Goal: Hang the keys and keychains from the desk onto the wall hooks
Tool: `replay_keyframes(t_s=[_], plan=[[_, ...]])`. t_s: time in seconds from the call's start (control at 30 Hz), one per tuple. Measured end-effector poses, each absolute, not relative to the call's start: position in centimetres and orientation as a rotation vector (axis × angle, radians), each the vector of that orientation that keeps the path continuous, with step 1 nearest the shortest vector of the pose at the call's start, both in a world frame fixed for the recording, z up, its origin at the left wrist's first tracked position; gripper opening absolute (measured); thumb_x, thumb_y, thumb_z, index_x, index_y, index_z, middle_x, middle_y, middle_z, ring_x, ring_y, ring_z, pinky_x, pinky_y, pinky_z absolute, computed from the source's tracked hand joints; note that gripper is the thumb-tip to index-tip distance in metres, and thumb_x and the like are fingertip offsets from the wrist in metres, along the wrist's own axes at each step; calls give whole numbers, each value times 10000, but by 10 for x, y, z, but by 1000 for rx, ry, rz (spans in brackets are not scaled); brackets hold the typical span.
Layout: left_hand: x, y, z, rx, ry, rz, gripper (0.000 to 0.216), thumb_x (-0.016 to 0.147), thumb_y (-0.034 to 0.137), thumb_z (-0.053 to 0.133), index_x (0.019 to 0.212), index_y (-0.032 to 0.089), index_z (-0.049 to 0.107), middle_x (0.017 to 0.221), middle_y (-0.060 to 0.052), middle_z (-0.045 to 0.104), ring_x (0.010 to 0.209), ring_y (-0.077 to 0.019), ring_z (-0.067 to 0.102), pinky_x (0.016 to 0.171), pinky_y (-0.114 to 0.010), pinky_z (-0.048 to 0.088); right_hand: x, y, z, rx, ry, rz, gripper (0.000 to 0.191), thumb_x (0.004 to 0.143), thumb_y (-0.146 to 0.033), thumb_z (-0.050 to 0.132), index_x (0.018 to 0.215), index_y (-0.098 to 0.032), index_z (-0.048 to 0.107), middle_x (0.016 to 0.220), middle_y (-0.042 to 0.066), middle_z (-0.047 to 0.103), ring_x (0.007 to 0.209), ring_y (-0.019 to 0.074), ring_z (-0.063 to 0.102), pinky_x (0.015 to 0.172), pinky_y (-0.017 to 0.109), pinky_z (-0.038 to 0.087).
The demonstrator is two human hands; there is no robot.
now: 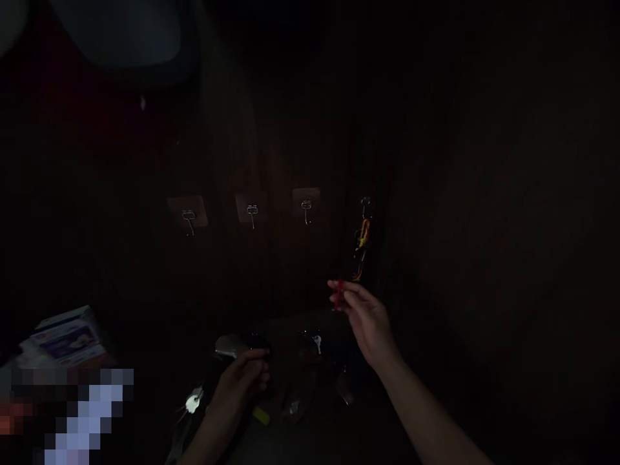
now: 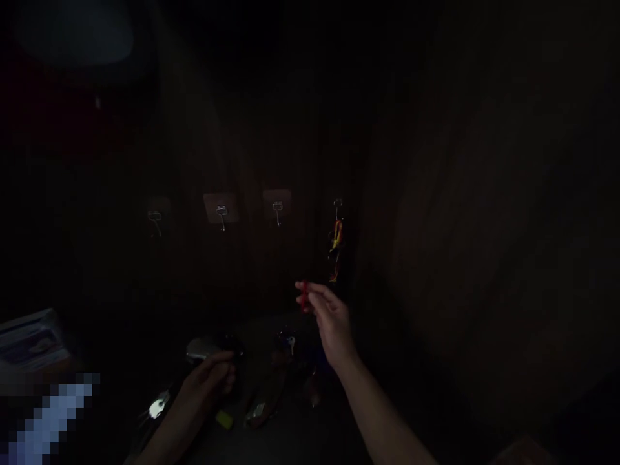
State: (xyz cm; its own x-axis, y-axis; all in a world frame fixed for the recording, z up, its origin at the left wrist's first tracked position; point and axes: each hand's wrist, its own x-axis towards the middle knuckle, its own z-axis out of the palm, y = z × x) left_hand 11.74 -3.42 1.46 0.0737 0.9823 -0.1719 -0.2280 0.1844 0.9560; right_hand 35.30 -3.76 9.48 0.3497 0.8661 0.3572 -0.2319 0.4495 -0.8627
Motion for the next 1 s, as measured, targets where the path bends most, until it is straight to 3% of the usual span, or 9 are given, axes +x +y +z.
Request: replay_keyframes(t_s=[0.17,0.37,0.53,0.67,1.0], plan=[[114,-33,16,940,1043,1059,432,589,429,761,923,169,674,754,-39,664,685,-151,611,638,-247,485,381,-25,113,-910,-1067,491,265,805,-313,587,1058,-278,662,1150,39,632,932,194,590,714,302,471],[119,-34,14,886,1034,1138,453,537,450,786,870,163,678,700,-29,649,623,-134,587,589,-240,465,406,-7,134,-1045,-1273,-13,307,847,-276,488,1111,-329,635,1062,37,559,845,175,564,696,329,497],[120,-34,15,858,1038,1127,464,524,449,794,874,170,671,713,-24,646,634,-134,590,589,-238,462,424,6,151,-1148,-1330,-336,379,853,-211,426,1184,-290,593,1004,61,528,940,199,535,832,370,471],[119,-33,15,868,1043,1120,455,536,445,789,873,166,664,711,-28,645,629,-137,592,597,-248,468,434,15,165,-1201,-1312,-405,404,842,-187,412,1200,-270,579,1001,59,528,953,190,543,872,366,461],[119,-31,11,876,1045,1119,432,540,434,784,866,177,664,713,-29,647,623,-141,591,595,-252,459,449,36,176,-1256,-1320,-404,430,771,-138,439,1157,-223,609,960,80,556,876,197,570,734,339,503]])
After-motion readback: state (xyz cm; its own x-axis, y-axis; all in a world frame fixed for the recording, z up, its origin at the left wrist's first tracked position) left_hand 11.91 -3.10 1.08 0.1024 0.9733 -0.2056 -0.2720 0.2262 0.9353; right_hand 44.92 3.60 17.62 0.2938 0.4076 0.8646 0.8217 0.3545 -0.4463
